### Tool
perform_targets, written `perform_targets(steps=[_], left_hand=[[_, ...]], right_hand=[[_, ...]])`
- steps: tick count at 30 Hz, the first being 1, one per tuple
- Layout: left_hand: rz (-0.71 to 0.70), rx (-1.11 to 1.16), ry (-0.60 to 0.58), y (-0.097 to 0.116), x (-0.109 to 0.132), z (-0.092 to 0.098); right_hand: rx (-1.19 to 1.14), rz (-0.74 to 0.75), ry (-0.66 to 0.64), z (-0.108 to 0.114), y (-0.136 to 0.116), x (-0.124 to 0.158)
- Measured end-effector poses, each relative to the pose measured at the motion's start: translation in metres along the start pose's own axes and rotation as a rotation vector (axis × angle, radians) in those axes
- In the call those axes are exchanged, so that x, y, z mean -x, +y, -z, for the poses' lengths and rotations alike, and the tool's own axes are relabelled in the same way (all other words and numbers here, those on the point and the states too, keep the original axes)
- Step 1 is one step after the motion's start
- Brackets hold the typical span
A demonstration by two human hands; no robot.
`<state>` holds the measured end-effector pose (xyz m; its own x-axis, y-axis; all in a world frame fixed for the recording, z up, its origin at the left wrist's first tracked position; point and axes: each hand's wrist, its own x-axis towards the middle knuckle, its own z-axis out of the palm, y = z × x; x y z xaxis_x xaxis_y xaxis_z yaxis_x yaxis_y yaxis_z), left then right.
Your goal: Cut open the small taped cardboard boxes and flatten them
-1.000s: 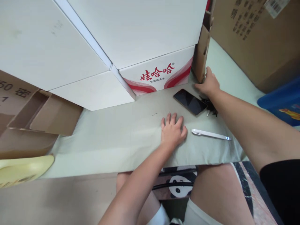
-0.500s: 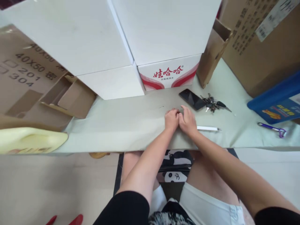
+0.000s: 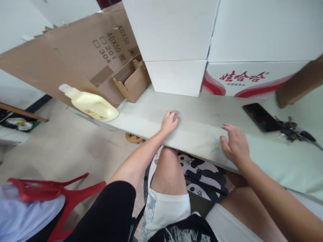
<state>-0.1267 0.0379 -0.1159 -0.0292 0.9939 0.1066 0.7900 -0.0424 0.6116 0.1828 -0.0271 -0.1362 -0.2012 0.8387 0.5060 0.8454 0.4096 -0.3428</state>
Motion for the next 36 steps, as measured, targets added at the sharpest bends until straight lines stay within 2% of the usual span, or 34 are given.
perform_targets(steps=[3,6,10,14,17,19,22,26,32,36], left_hand=[[0.071,-0.072,0.091,-0.033,-0.019,0.043],[0.131,-0.144,0.215,-0.057,-0.036,0.095],[0.197,-0.215,0.415,-0.082,-0.060,0.159],[0.225,-0.254,0.584,-0.105,-0.088,0.198],[0.258,-0.254,0.646,-0.120,-0.109,0.212],[0.298,-0.233,0.636,-0.128,-0.123,0.216],[0.313,-0.197,0.587,-0.138,-0.140,0.219],[0.310,-0.144,0.591,-0.146,-0.153,0.217],[0.281,-0.089,0.550,-0.147,-0.148,0.216],[0.208,-0.139,0.533,-0.148,-0.125,0.229]], right_hand=[[-0.056,0.063,-0.148,-0.028,-0.040,0.009],[0.020,0.039,-0.305,-0.050,-0.068,0.008],[0.119,0.012,-0.348,-0.057,-0.076,0.009],[0.157,0.045,-0.332,-0.055,-0.074,0.011],[0.180,0.079,-0.306,-0.056,-0.073,0.011],[0.196,0.098,-0.291,-0.057,-0.074,0.011],[0.222,0.116,-0.282,-0.056,-0.075,0.010],[0.256,0.129,-0.298,-0.054,-0.076,0.010],[0.276,0.139,-0.305,-0.053,-0.077,0.008],[0.277,0.127,-0.318,-0.053,-0.076,0.008]])
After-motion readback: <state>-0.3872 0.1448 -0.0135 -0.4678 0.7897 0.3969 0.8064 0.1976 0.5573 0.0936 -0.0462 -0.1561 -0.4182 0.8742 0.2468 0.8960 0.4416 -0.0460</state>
